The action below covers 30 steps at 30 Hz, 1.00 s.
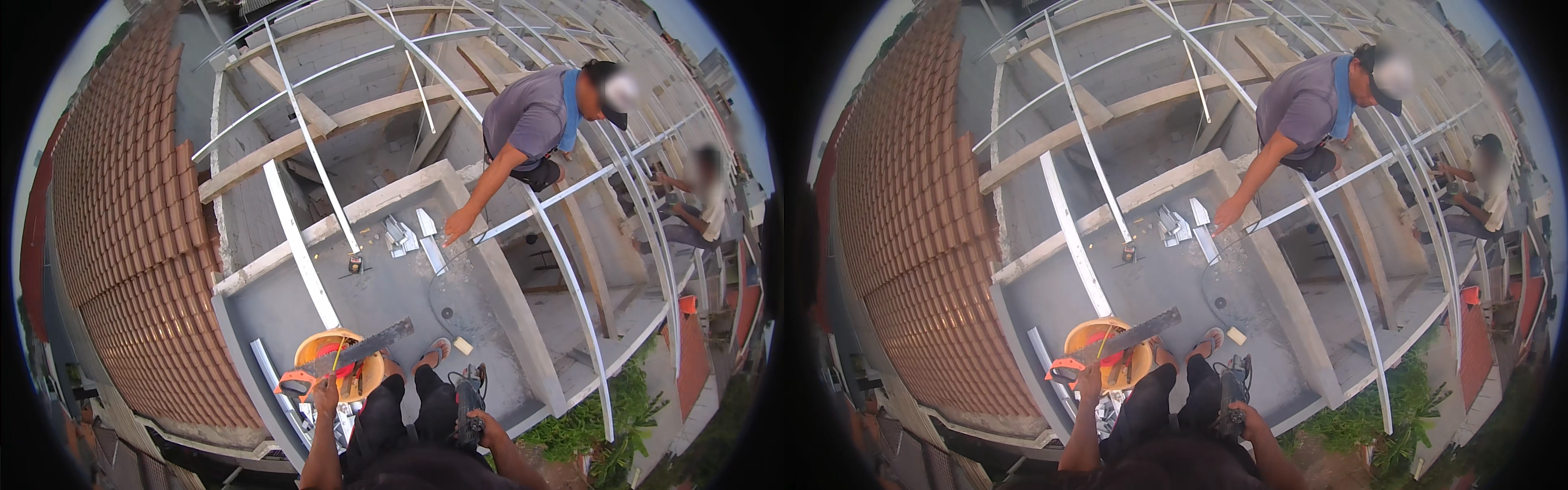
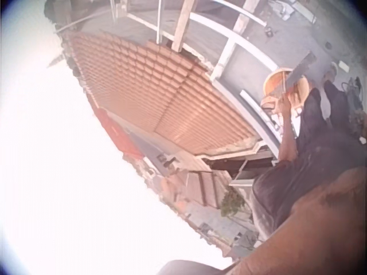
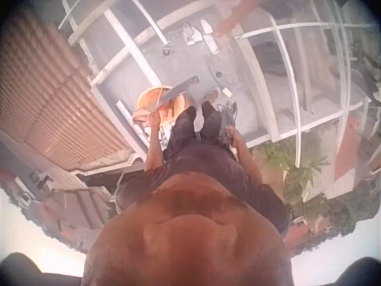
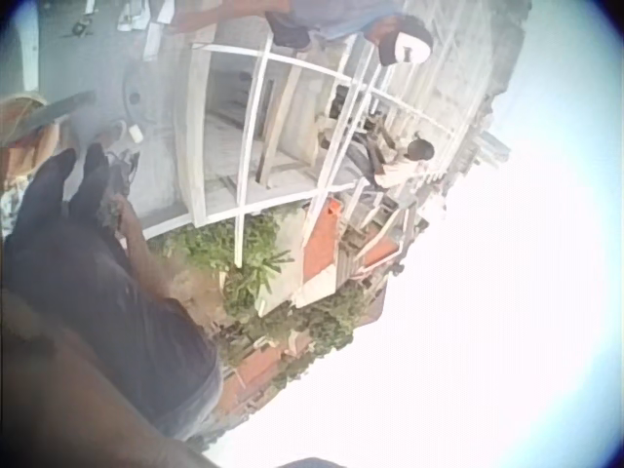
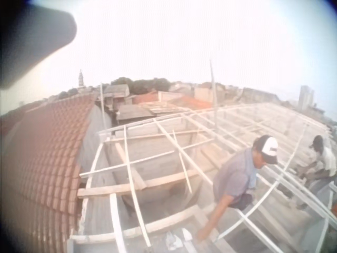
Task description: The person assembles a metal roof frame on a rooftop. They mark and cut metal bars using a grinder, then position and secure the bars into the frame structure with assistance from other workers.
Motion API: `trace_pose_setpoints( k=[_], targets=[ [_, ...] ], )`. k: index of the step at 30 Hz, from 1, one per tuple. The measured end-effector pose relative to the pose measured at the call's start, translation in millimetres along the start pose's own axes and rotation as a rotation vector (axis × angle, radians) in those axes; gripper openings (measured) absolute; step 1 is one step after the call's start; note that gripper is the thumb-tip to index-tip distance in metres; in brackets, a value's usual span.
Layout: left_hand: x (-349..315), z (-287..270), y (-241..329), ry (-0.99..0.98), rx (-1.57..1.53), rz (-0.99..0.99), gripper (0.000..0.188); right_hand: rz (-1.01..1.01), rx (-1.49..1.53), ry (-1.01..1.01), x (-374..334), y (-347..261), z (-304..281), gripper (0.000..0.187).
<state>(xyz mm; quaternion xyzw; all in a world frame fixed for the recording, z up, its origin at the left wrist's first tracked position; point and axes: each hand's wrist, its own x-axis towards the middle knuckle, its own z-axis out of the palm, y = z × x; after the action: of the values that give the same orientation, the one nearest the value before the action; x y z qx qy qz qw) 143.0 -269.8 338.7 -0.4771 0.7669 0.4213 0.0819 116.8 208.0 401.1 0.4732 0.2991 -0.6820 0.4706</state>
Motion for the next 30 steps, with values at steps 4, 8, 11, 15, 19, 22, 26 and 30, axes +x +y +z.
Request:
trace_pose_setpoints(
  k=[4,8,11,15,19,22,26,30],
  targets=[
    [5,28,61,-0.168,0.071,0.082,0.066,-0.054,0.020,0.068,-12,-1,-24,0.049],
    [15,73,106,-0.266,0.197,0.198,0.066,-0.101,0.117,0.158,-39,0,-31,0.043],
    [15,101,148,-0.421,0.275,0.199,0.066,-0.089,0.164,0.226,-51,5,-59,0.035],
    [35,151,182,-0.499,0.366,0.288,0.068,-0.033,0.199,0.353,-63,13,-82,0.030],
    [78,209,188,-0.618,0.464,0.283,0.070,-0.031,0.240,0.356,-63,14,-108,0.028],
    [103,248,185,-0.608,0.425,0.286,0.071,0.020,0.132,0.431,-67,3,-112,0.022],
    [124,300,193,-0.646,0.447,0.280,0.070,0.038,-0.025,0.514,-64,6,-103,0.021],
    [160,340,174,-0.694,0.507,0.364,0.063,0.048,0.041,0.570,-57,26,-85,0.026]
  ],
)
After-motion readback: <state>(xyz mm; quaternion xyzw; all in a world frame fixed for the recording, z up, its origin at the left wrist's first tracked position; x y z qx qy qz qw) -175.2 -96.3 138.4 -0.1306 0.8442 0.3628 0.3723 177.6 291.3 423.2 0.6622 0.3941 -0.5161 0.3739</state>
